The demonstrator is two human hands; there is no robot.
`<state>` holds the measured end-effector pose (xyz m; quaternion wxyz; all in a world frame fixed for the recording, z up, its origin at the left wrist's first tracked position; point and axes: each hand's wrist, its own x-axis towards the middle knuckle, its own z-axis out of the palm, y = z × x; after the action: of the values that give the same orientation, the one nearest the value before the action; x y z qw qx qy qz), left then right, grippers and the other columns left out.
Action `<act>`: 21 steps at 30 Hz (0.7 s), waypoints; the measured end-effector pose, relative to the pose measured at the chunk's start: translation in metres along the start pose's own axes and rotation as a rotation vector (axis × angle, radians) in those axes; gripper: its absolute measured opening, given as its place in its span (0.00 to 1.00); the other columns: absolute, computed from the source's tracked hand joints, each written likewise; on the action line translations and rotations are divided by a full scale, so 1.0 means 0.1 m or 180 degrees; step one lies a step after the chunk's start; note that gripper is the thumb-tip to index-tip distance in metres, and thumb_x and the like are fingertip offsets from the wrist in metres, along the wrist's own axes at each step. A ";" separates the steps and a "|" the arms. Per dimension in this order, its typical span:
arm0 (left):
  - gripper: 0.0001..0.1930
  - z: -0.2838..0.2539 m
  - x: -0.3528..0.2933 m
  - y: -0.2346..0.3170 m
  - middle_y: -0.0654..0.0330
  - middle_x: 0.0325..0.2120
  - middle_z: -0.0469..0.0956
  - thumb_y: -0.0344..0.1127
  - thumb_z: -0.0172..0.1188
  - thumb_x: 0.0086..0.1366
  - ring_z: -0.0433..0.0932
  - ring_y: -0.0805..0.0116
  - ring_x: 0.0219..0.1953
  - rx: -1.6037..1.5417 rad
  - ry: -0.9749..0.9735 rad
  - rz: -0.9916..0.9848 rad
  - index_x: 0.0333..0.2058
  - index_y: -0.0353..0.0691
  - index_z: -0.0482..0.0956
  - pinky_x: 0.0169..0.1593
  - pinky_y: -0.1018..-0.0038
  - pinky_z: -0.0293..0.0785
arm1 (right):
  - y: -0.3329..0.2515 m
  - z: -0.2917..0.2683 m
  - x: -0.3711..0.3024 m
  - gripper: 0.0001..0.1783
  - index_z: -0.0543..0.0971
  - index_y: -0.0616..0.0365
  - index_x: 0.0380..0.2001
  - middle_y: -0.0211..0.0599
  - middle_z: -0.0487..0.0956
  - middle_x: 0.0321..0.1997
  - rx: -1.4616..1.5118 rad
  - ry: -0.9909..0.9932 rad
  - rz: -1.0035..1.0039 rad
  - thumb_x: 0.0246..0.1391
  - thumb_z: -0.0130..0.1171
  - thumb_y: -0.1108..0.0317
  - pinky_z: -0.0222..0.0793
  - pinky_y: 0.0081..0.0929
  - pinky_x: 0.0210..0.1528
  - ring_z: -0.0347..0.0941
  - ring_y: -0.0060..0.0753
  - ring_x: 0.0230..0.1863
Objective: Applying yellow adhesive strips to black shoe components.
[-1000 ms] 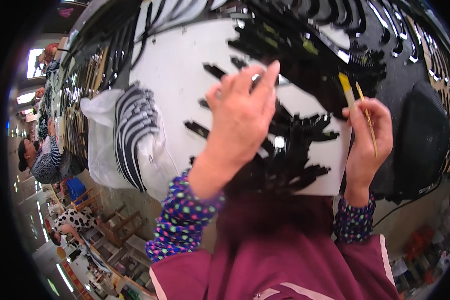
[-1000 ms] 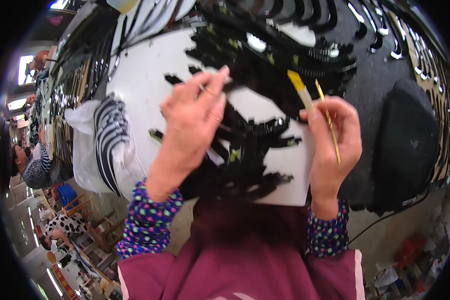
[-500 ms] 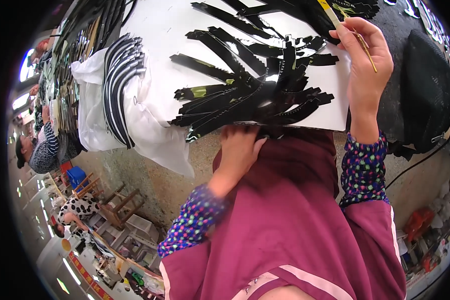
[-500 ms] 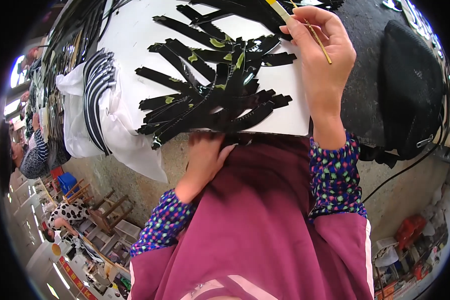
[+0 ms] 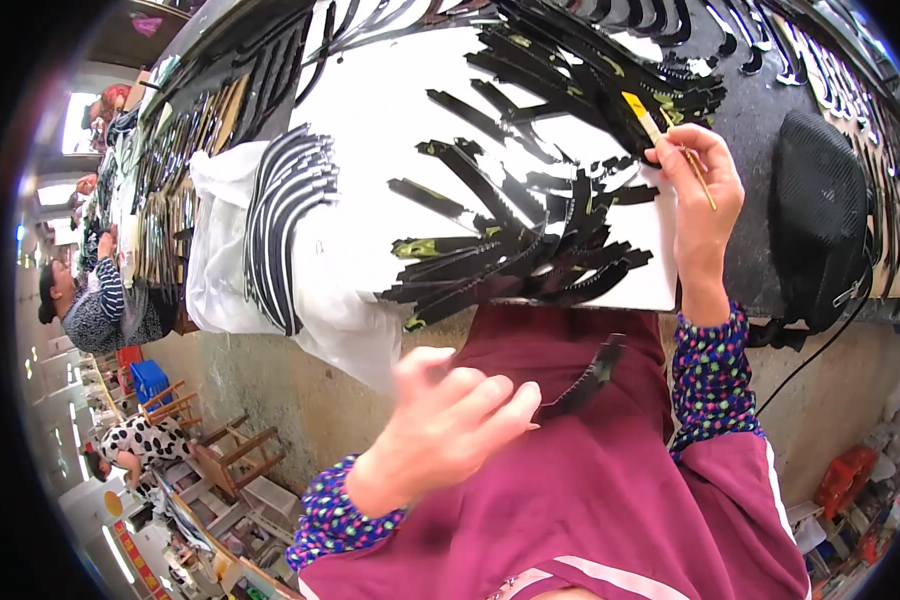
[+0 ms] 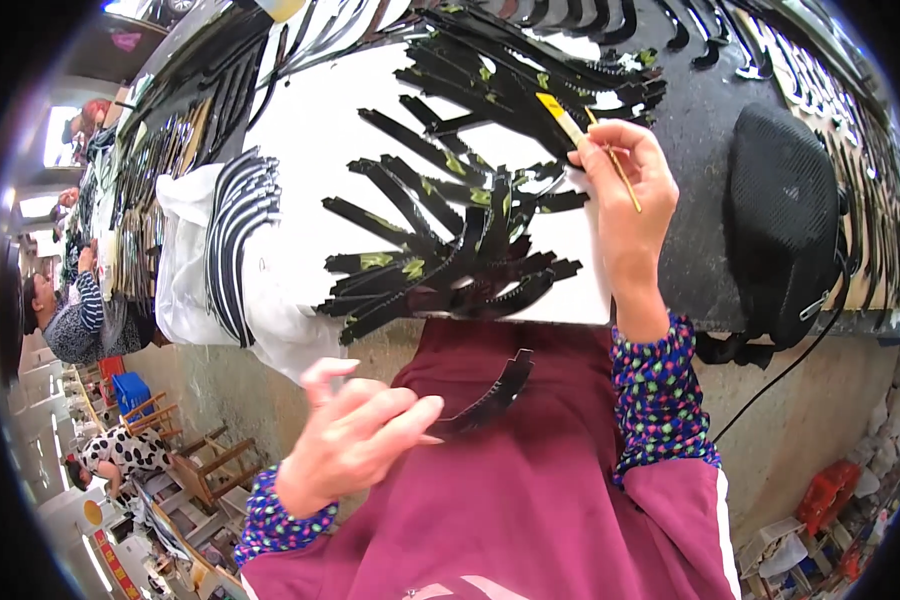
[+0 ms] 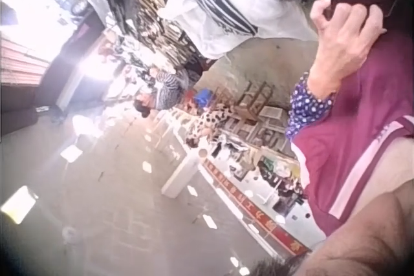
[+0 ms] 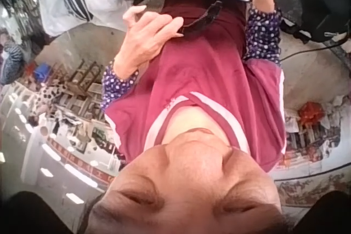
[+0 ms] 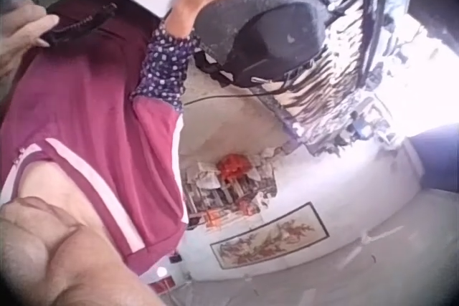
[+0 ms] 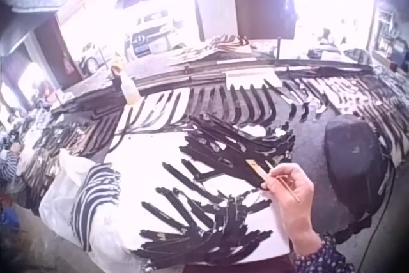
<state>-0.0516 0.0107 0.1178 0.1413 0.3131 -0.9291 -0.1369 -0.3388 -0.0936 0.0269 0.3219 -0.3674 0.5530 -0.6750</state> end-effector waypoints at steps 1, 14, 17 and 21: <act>0.16 -0.13 0.08 -0.03 0.70 0.34 0.74 0.42 0.67 0.59 0.73 0.75 0.34 0.0161 0.0014 0.0008 0.45 0.48 0.80 0.58 0.60 0.57 | 0.00 0.00 0.00 0.07 0.78 0.63 0.42 0.32 0.79 0.38 0.0012 0.0036 0.0056 0.60 0.61 0.78 0.79 0.19 0.40 0.81 0.24 0.38; 0.15 0.26 0.77 -0.77 0.67 0.38 0.76 0.39 0.68 0.60 0.74 0.69 0.43 0.0099 0.0272 -0.0635 0.45 0.46 0.81 0.56 0.61 0.57 | -0.09 0.02 -0.02 0.07 0.77 0.64 0.42 0.32 0.80 0.38 -0.0040 0.0041 0.0031 0.60 0.60 0.80 0.76 0.18 0.43 0.80 0.22 0.38; 0.07 0.29 1.00 -0.87 0.67 0.30 0.73 0.36 0.67 0.61 0.73 0.68 0.37 0.0086 0.0441 -0.0521 0.35 0.45 0.79 0.55 0.62 0.59 | -0.11 0.04 -0.03 0.08 0.77 0.64 0.43 0.33 0.79 0.39 -0.0037 0.0019 0.0095 0.61 0.60 0.81 0.76 0.19 0.43 0.80 0.23 0.38; 0.12 0.37 1.33 -0.97 0.65 0.35 0.77 0.32 0.67 0.60 0.75 0.66 0.41 0.0163 0.0450 -0.0472 0.43 0.44 0.81 0.53 0.64 0.59 | -0.12 0.05 -0.04 0.08 0.76 0.63 0.43 0.32 0.79 0.40 0.0008 0.0072 0.0198 0.61 0.59 0.81 0.75 0.18 0.42 0.80 0.22 0.38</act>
<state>-0.1134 -0.1398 0.0740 0.1879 0.3934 -0.8943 -0.1008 -0.3325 -0.0909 0.0389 0.3369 -0.3420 0.5668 -0.6695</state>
